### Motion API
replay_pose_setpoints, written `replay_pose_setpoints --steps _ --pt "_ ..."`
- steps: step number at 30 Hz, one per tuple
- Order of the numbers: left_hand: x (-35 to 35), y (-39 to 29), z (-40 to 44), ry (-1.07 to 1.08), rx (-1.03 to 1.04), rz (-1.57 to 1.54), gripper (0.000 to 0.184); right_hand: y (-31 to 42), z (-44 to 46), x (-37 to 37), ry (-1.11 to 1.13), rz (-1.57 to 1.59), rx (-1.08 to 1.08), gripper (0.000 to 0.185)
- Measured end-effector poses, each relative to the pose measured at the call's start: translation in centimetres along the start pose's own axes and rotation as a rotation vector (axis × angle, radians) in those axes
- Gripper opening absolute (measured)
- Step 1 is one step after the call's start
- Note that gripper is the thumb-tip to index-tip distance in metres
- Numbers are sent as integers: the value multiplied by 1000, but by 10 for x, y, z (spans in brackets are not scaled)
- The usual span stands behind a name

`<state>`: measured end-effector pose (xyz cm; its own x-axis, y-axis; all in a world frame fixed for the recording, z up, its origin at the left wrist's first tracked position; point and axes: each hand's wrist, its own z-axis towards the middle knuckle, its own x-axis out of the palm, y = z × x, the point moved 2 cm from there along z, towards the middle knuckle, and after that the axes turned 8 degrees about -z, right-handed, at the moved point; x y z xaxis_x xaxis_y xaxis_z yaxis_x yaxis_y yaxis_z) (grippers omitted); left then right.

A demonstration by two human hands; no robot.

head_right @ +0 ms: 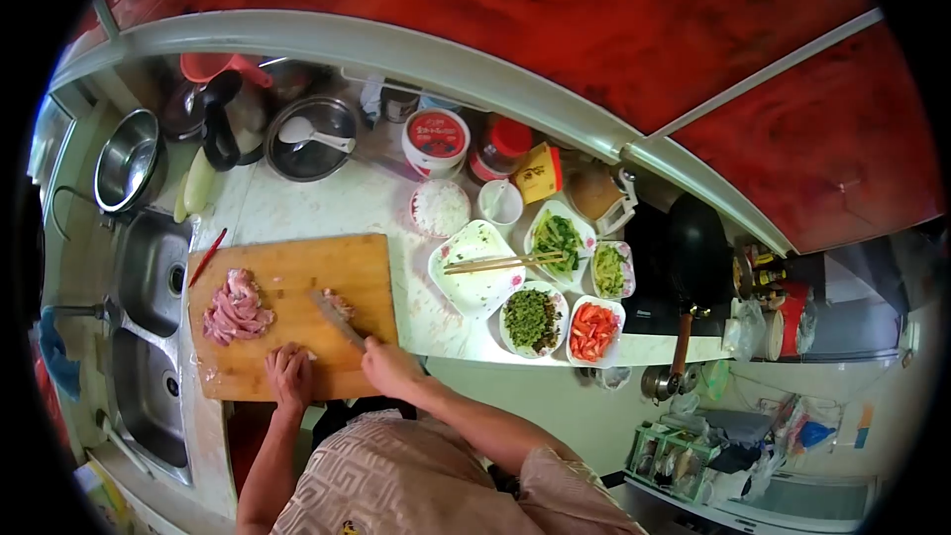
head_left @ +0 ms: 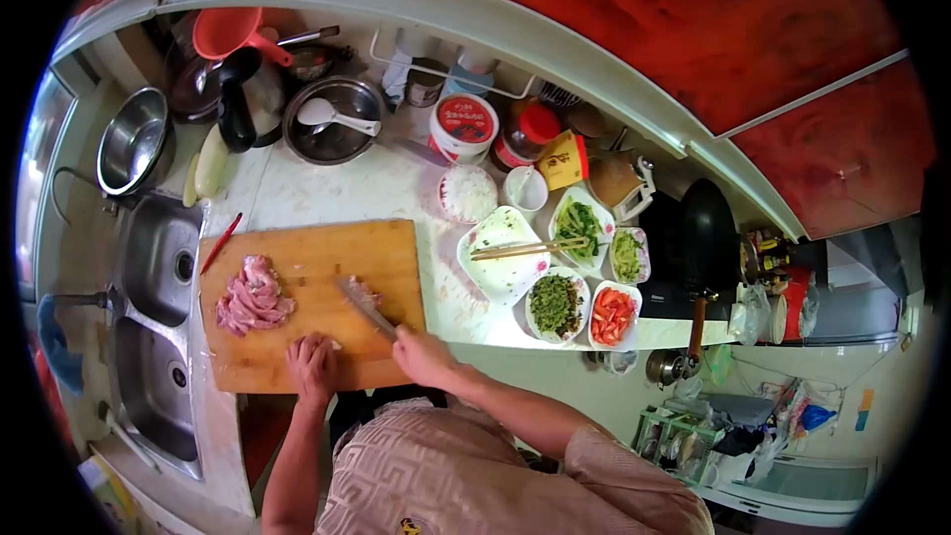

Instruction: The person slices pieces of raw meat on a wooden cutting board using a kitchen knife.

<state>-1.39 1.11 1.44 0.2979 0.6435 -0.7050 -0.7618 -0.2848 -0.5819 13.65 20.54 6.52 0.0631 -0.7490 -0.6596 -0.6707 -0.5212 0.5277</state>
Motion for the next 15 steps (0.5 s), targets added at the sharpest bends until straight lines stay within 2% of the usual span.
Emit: replay_pose_setpoints --steps 2,7,8,10,15 --pt "-3 -2 9 1 14 -12 22 1 -6 -14 -81 -47 -10 24" --pt "-27 5 -1 -112 -21 -3 29 19 -25 -24 -60 -173 -166 21" --pt "-30 7 -4 -107 -35 34 29 23 -29 -22 -102 -204 -218 20" --pt "-32 8 -9 -70 -62 31 29 35 -35 -17 -43 -320 -269 17" --pt "-25 4 -7 25 55 46 29 48 -32 -1 1 -416 -370 15"
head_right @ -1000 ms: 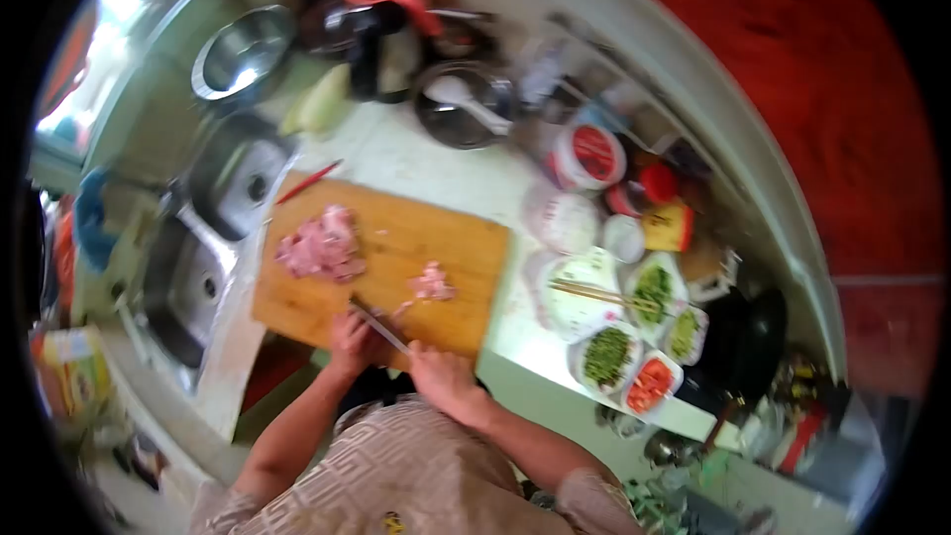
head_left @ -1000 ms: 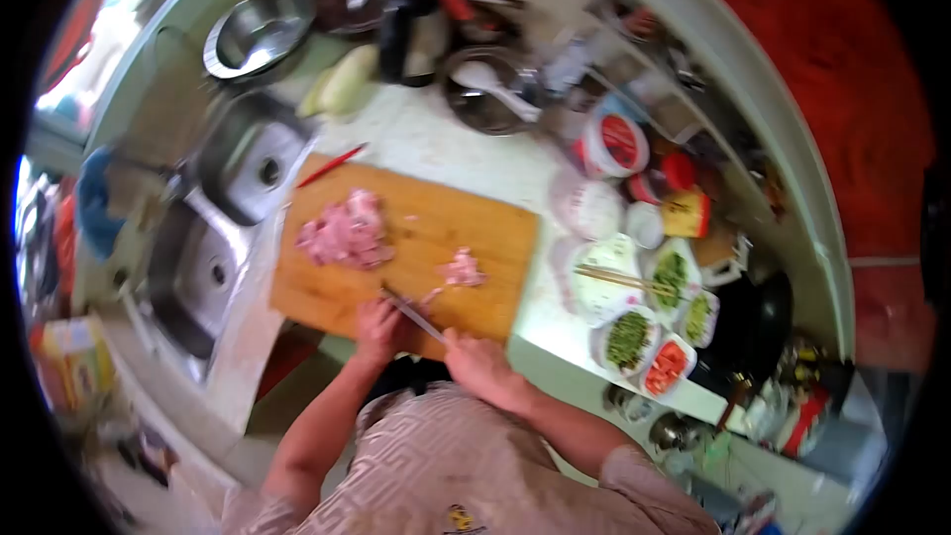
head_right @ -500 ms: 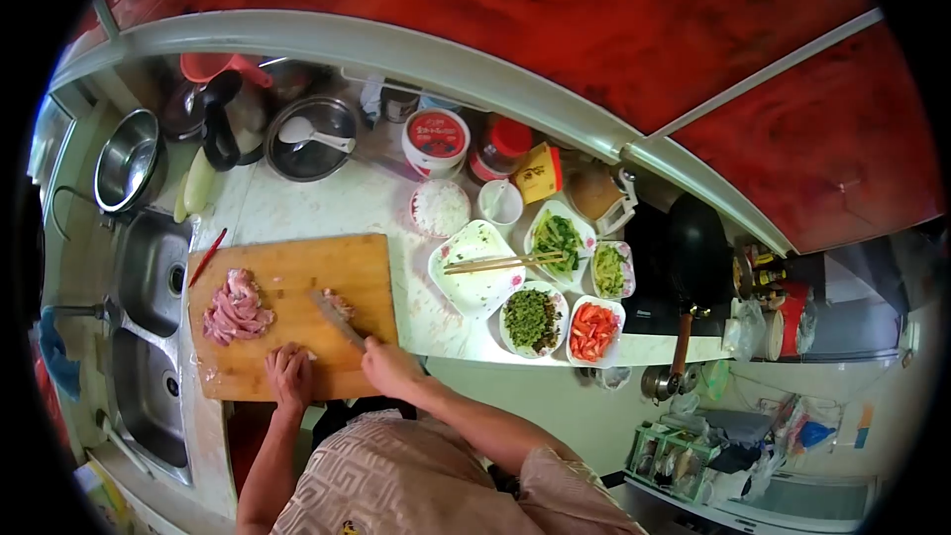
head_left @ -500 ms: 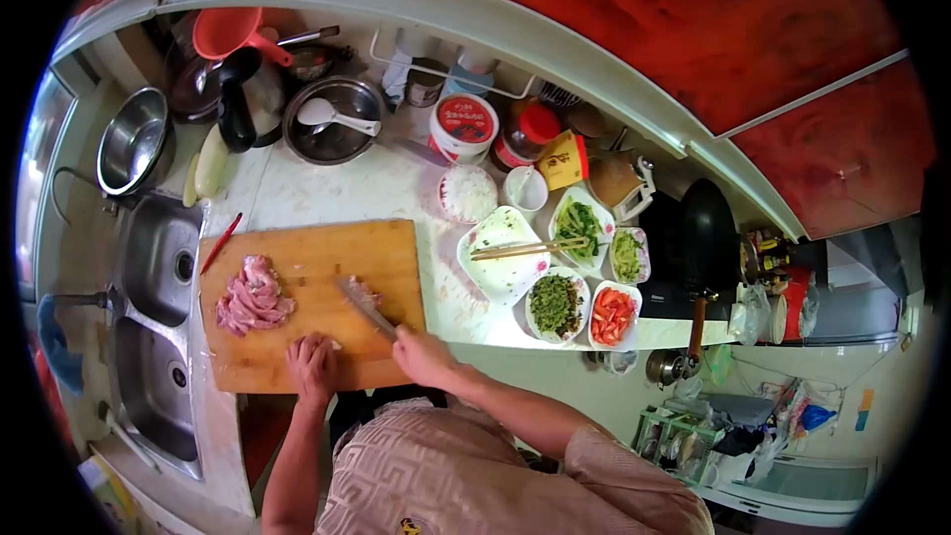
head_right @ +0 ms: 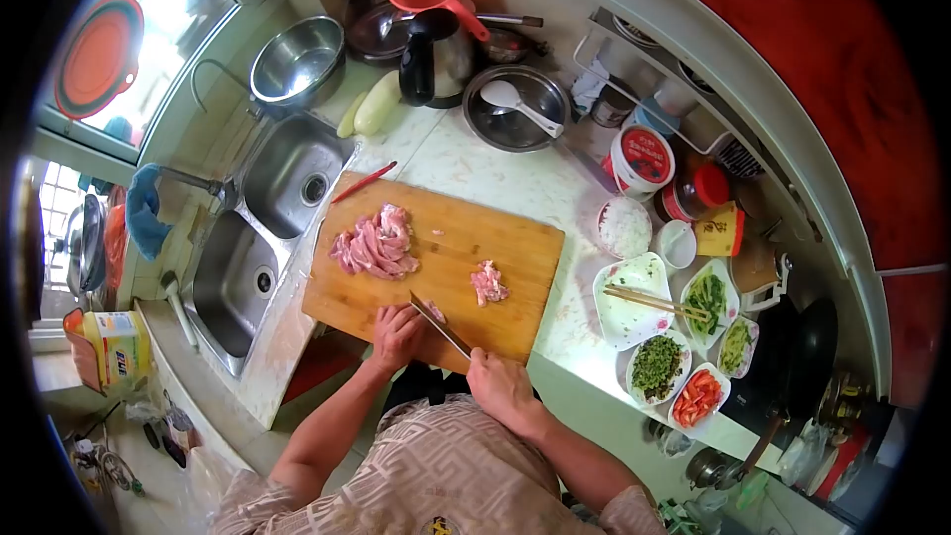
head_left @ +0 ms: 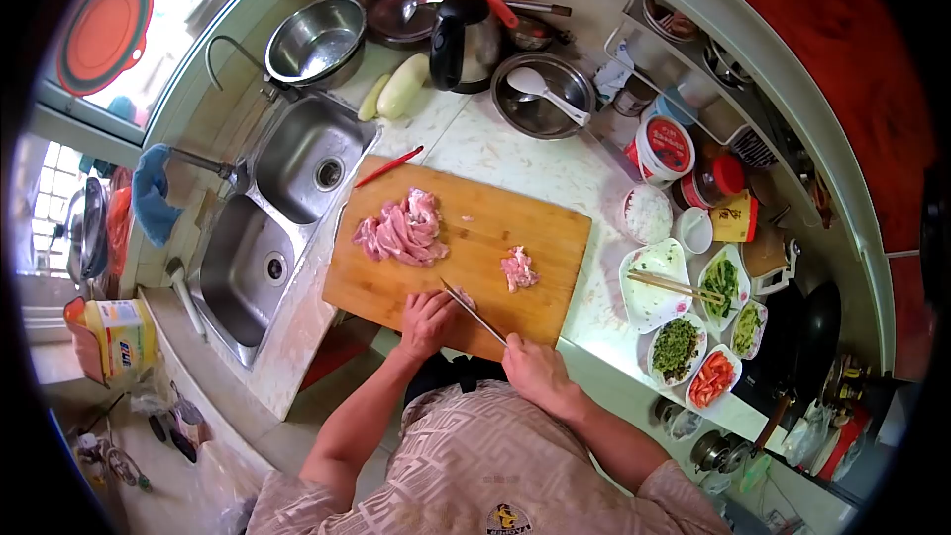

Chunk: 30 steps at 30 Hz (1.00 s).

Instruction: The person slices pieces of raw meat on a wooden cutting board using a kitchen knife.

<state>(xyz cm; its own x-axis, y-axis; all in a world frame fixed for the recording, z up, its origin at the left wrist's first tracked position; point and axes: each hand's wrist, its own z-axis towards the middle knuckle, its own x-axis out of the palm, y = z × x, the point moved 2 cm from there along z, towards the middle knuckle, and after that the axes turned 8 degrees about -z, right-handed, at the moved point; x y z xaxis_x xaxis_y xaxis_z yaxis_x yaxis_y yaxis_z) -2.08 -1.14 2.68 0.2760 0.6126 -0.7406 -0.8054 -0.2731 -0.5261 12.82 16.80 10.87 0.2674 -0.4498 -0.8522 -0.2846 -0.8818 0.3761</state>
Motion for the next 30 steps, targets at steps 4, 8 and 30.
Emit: replay_pose_setpoints --steps 4,8,30 --pt "7 3 3 22 55 10 27 2 -2 2 -17 -24 -19 14" --pt "13 6 -1 55 41 -8 25 -3 -9 6 -27 15 -6 15" --pt "17 10 -2 27 23 -102 32 -18 31 28 126 262 136 18"
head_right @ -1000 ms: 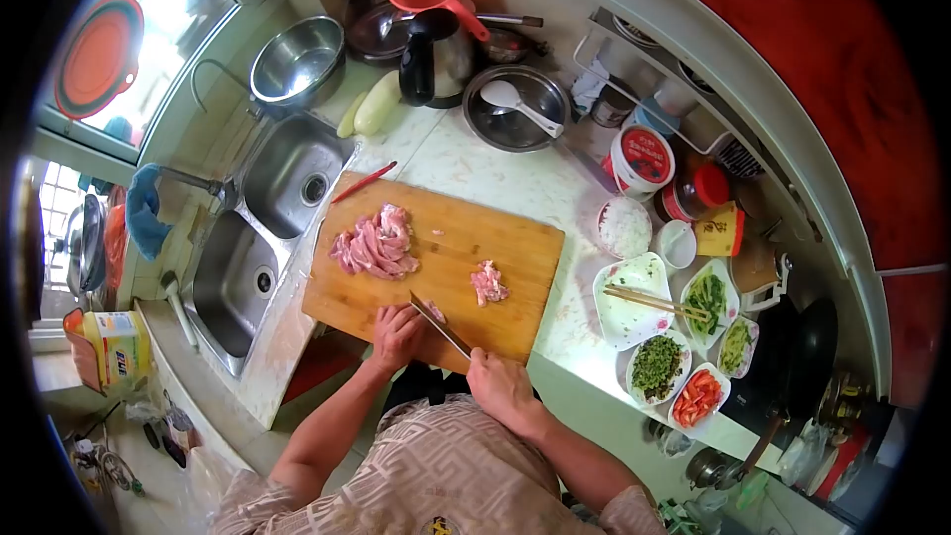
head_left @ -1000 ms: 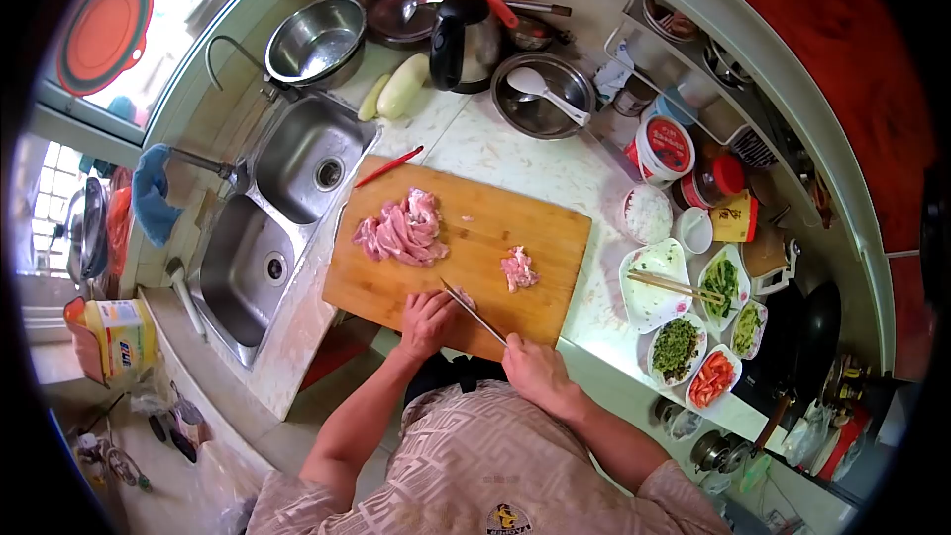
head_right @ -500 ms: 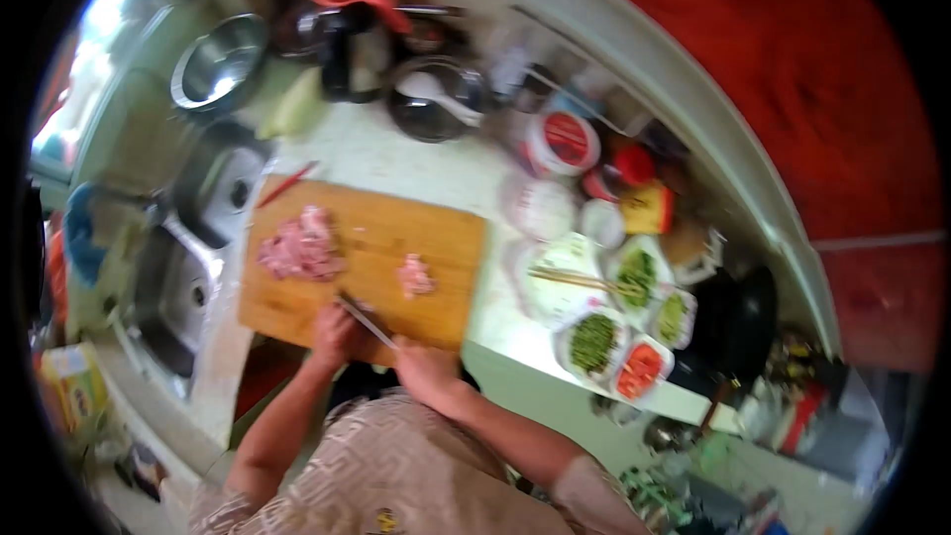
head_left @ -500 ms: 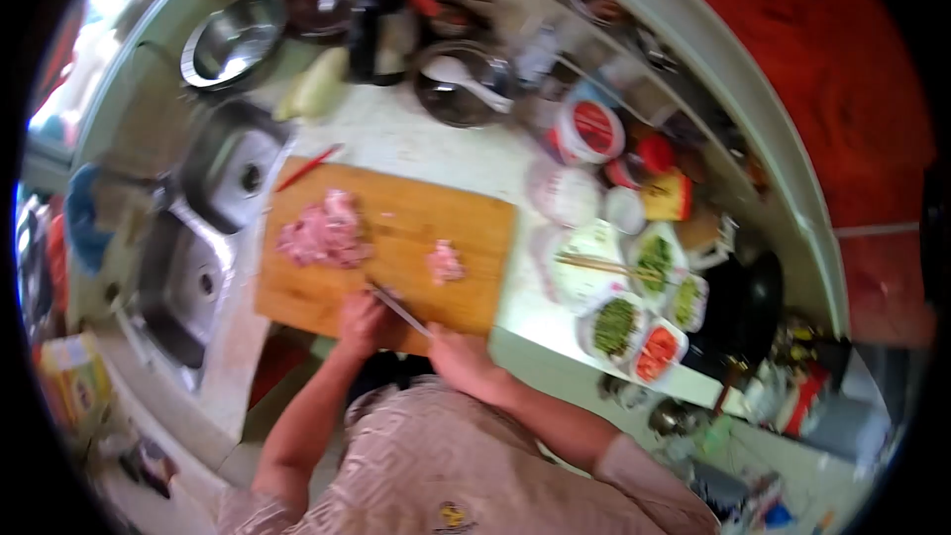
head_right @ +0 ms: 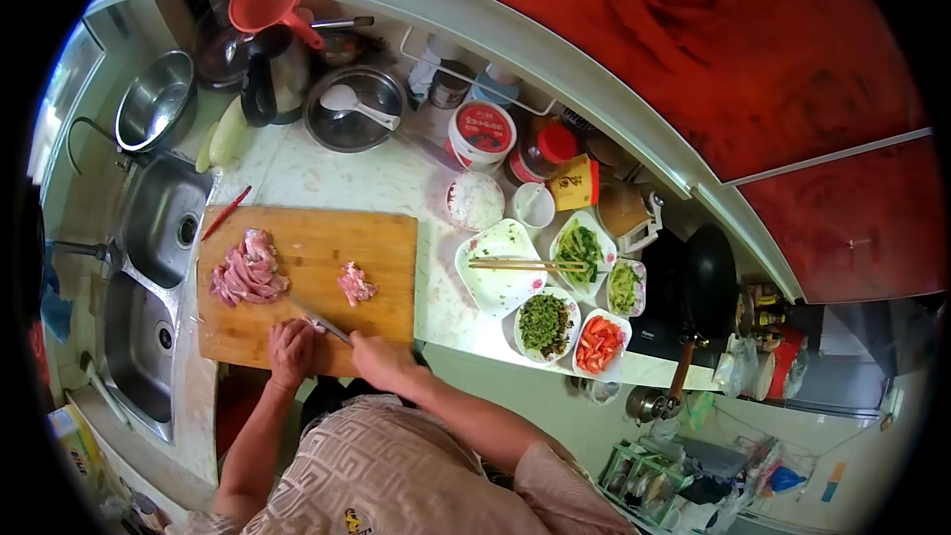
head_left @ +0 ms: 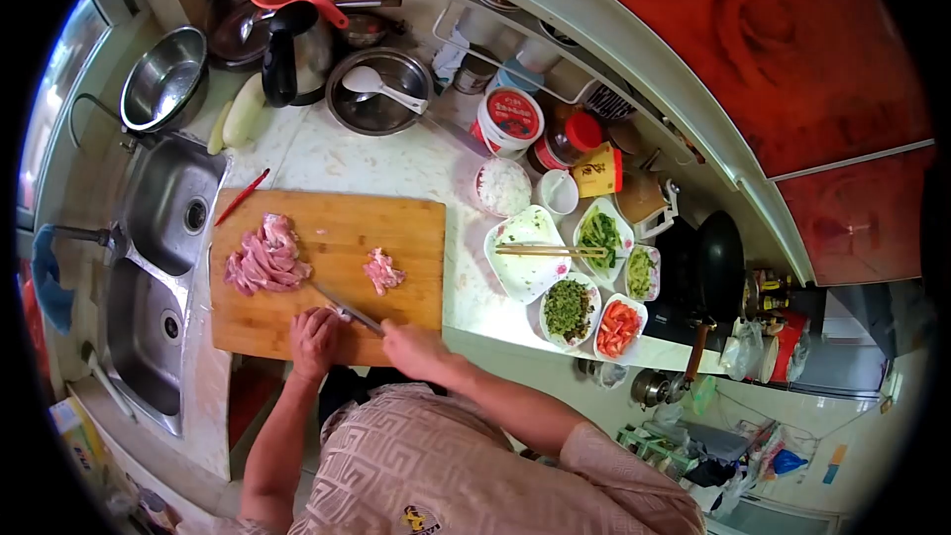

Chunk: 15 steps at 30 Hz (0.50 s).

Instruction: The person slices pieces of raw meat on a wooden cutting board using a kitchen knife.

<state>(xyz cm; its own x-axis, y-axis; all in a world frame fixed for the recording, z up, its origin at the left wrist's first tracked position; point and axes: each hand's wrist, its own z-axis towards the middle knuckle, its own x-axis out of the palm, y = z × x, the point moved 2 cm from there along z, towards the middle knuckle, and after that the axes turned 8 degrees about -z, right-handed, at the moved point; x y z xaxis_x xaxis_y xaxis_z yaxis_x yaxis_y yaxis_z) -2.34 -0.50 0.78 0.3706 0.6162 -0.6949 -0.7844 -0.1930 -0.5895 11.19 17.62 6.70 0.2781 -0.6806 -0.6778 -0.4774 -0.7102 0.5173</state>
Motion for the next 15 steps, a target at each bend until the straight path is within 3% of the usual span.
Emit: replay_pose_setpoints --steps 2,4,9,15 --pt "-3 2 -10 -26 62 -26 35 -17 1 -4 -65 50 121 23" --pt "-9 -1 -12 -75 64 -63 36 -10 -11 -19 -145 65 67 19" --pt "-18 -11 -3 -197 -152 -49 23 11 -23 -26 -48 -124 -35 21" --pt "-15 -10 -1 -40 -31 -2 30 19 -29 -24 -12 -193 -91 16"
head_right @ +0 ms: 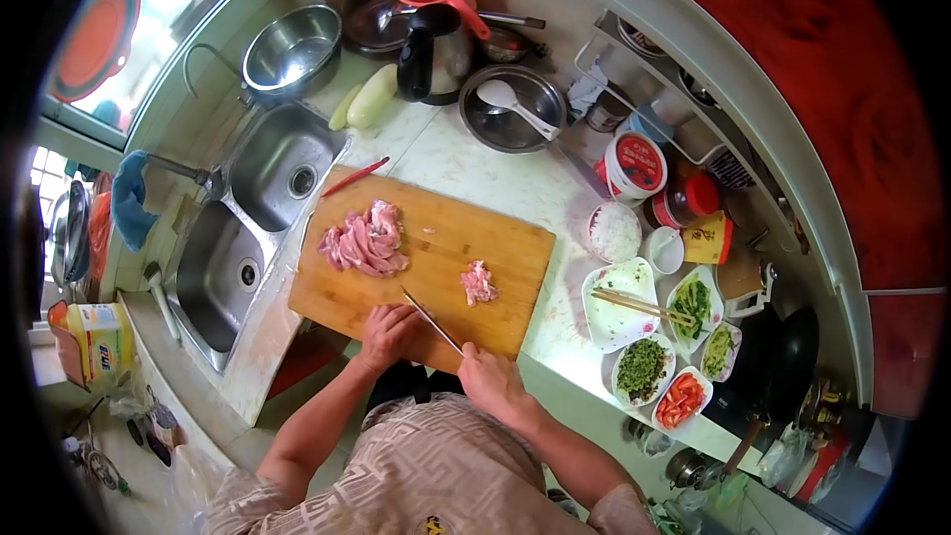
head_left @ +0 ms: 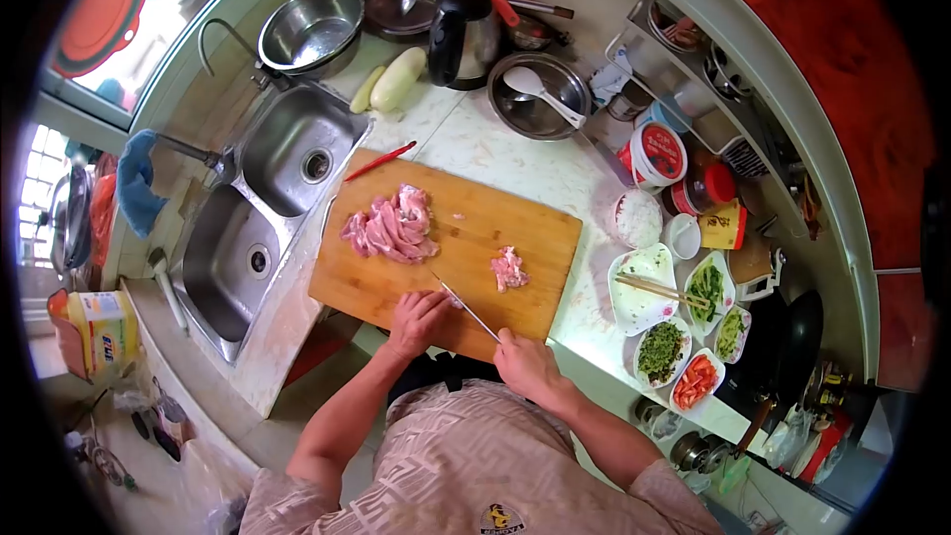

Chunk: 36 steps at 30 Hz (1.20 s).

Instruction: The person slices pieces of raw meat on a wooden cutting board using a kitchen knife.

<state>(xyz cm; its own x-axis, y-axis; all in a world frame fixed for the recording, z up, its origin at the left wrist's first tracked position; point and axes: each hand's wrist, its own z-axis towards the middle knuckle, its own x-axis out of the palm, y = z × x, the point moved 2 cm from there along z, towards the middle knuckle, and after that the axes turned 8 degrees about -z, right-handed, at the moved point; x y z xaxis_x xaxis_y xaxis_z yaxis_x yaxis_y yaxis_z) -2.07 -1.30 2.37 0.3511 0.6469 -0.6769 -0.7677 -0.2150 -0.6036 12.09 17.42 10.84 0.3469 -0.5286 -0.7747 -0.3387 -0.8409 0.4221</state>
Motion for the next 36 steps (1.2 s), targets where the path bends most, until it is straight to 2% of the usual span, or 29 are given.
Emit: replay_pose_setpoints --steps 3,7,13,16,17,18,20,21,23,28,32,33,36 --pt "3 3 -3 102 19 64 37 -1 -8 -5 11 -28 -28 16" --pt "4 7 -7 94 16 61 36 5 -22 -3 -22 -138 -1 14" --pt "8 12 -10 86 10 63 33 4 -16 7 -53 -94 -41 15" --pt "0 7 -4 112 0 87 34 3 -20 7 51 -144 19 15" --pt "-4 7 -3 122 -10 83 34 4 -15 12 -3 -101 -22 15" --pt "0 7 -4 129 -15 62 35 6 -8 20 -57 -69 -49 15" --pt "9 11 2 40 -35 -263 33 3 6 32 -103 -145 -87 13" --pt "15 19 -16 163 -38 15 29 3 -3 24 -83 -186 -66 14" --pt "11 11 -4 35 42 41 29 0 -5 17 -72 -209 -56 16" --pt "9 3 -4 46 -2 28 25 14 15 26 -66 -149 -64 17" --pt "10 3 1 40 44 56 29 -7 24 25 11 -11 1 16" --pt "10 3 0 29 48 73 31 -18 24 20 -29 171 49 17" --pt "7 8 -4 4 58 -10 35 -28 20 8 -75 72 209 21"
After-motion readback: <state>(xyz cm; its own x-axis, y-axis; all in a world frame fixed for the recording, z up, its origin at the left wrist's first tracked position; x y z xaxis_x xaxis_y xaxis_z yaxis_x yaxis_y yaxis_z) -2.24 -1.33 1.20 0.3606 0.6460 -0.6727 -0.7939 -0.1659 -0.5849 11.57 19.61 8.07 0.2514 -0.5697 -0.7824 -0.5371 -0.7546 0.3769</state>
